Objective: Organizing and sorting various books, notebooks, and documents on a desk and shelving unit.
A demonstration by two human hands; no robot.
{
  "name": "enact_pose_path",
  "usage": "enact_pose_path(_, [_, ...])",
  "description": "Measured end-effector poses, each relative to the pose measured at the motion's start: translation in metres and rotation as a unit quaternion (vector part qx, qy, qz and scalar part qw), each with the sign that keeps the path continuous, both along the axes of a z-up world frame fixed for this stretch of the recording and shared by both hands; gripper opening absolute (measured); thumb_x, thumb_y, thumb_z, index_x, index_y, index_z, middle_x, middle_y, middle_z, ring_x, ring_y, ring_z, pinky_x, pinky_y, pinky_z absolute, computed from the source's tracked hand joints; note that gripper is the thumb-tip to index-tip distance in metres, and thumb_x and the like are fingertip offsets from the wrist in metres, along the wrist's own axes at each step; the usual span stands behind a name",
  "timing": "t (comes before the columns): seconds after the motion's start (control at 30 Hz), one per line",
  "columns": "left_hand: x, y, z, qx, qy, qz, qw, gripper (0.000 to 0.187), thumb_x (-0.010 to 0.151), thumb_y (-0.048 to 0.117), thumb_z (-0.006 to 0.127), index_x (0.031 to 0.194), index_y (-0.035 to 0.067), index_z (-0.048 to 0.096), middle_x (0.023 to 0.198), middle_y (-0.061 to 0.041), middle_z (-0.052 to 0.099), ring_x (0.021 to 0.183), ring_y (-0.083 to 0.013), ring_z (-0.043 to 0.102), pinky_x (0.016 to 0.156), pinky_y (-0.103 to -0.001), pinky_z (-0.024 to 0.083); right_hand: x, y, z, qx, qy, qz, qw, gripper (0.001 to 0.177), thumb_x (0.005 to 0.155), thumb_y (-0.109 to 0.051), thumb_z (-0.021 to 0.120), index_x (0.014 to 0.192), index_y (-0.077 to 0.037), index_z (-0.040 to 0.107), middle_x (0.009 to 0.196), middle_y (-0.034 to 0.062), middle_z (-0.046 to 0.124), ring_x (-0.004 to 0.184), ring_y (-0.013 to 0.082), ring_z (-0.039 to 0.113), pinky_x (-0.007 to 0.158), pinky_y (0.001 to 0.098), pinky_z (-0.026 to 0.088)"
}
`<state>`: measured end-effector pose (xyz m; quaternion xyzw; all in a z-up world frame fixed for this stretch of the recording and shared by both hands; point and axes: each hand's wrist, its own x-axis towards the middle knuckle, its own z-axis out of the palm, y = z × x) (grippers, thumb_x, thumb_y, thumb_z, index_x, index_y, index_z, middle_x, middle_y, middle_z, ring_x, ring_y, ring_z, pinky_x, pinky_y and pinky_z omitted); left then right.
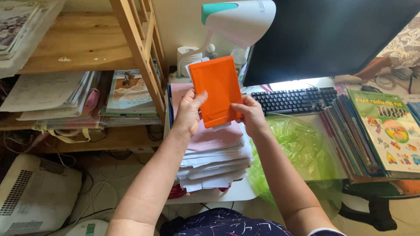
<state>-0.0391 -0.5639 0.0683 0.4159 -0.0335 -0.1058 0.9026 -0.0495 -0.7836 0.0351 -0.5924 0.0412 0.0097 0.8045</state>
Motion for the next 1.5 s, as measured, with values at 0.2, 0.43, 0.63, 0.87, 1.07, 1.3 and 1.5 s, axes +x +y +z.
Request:
enact_pose_path(0.2, [-0.001,0.008,-0.009,-0.047,-0.059,0.019,0.997,0.038,0.094,-0.004,0.054,0.131,0.005,0.056,0.127,-0.011,0.067,0.116,-0.0226,0.065,0.101,-0.04,0.055,-0.015,0.022,0.04,0.052,0.016,0.092,0.994,0.033,0.084,-0.002,0.07,0.117,-0.005,0.068,0.098,0.006,0.073,0.075,0.0135,0.067,0.059,0.0261,0.052])
enact_pose_path(0.43, [-0.043,0.074,0.038,-0.038,-0.067,0.029,0.997,0.049,0.089,-0.002,0.054,0.137,0.01,0.052,0.135,-0.01,0.062,0.121,-0.0218,0.062,0.105,-0.039,0.05,-0.007,0.089,0.081,0.056,-0.021,0.151,0.987,0.045,0.08,0.008,0.066,0.124,0.0,0.066,0.111,0.008,0.074,0.097,0.0183,0.072,0.086,0.0314,0.061])
enact_pose_path(0.63, [-0.046,0.179,0.036,0.001,-0.105,0.155,0.982,0.043,0.088,-0.001,0.059,0.131,0.002,0.051,0.131,-0.014,0.064,0.12,-0.0224,0.061,0.108,-0.039,0.046,0.017,0.201,0.108,0.005,-0.094,0.222,0.971,0.045,0.084,0.008,0.066,0.128,0.001,0.065,0.108,0.0087,0.072,0.089,0.0163,0.066,0.073,0.0292,0.054])
enact_pose_path(0.87, [0.011,0.379,0.059,0.076,-0.145,0.25,0.954,0.044,0.09,-0.004,0.056,0.133,0.0,0.051,0.13,-0.015,0.065,0.118,-0.0238,0.063,0.105,-0.038,0.049,0.038,0.343,0.136,-0.061,-0.087,0.279,0.954,0.039,0.09,-0.005,0.062,0.13,-0.003,0.06,0.107,0.0084,0.074,0.091,0.0172,0.071,0.062,0.0272,0.05])
enact_pose_path(1.07, [0.09,0.525,0.096,0.225,-0.116,0.272,0.928,0.049,0.084,-0.005,0.056,0.132,0.002,0.056,0.123,-0.012,0.07,0.11,-0.0226,0.068,0.097,-0.036,0.053,0.056,0.411,0.128,-0.047,-0.088,0.279,0.955,0.029,0.095,-0.007,0.06,0.124,-0.002,0.063,0.11,0.0138,0.075,0.091,0.0197,0.071,0.066,0.0283,0.051])
enact_pose_path(1.3, [0.225,0.641,0.075,0.344,-0.101,0.312,0.88,0.044,0.079,-0.008,0.064,0.122,-0.001,0.065,0.112,-0.012,0.073,0.097,-0.0213,0.071,0.085,-0.033,0.055,0.068,0.441,0.121,-0.037,-0.068,0.225,0.971,0.023,0.097,-0.007,0.06,0.119,-0.002,0.065,0.109,0.0158,0.075,0.091,0.0214,0.071,0.066,0.0302,0.051])
enact_pose_path(1.5, [0.296,0.675,0.043,0.43,-0.113,0.312,0.839,0.048,0.075,-0.006,0.065,0.123,0.0,0.068,0.11,-0.013,0.075,0.099,-0.0267,0.073,0.087,-0.038,0.056,0.074,0.454,0.113,-0.072,-0.052,0.171,0.981,0.022,0.093,-0.006,0.061,0.114,-0.002,0.067,0.107,0.0135,0.076,0.09,0.0209,0.072,0.066,0.0308,0.051])
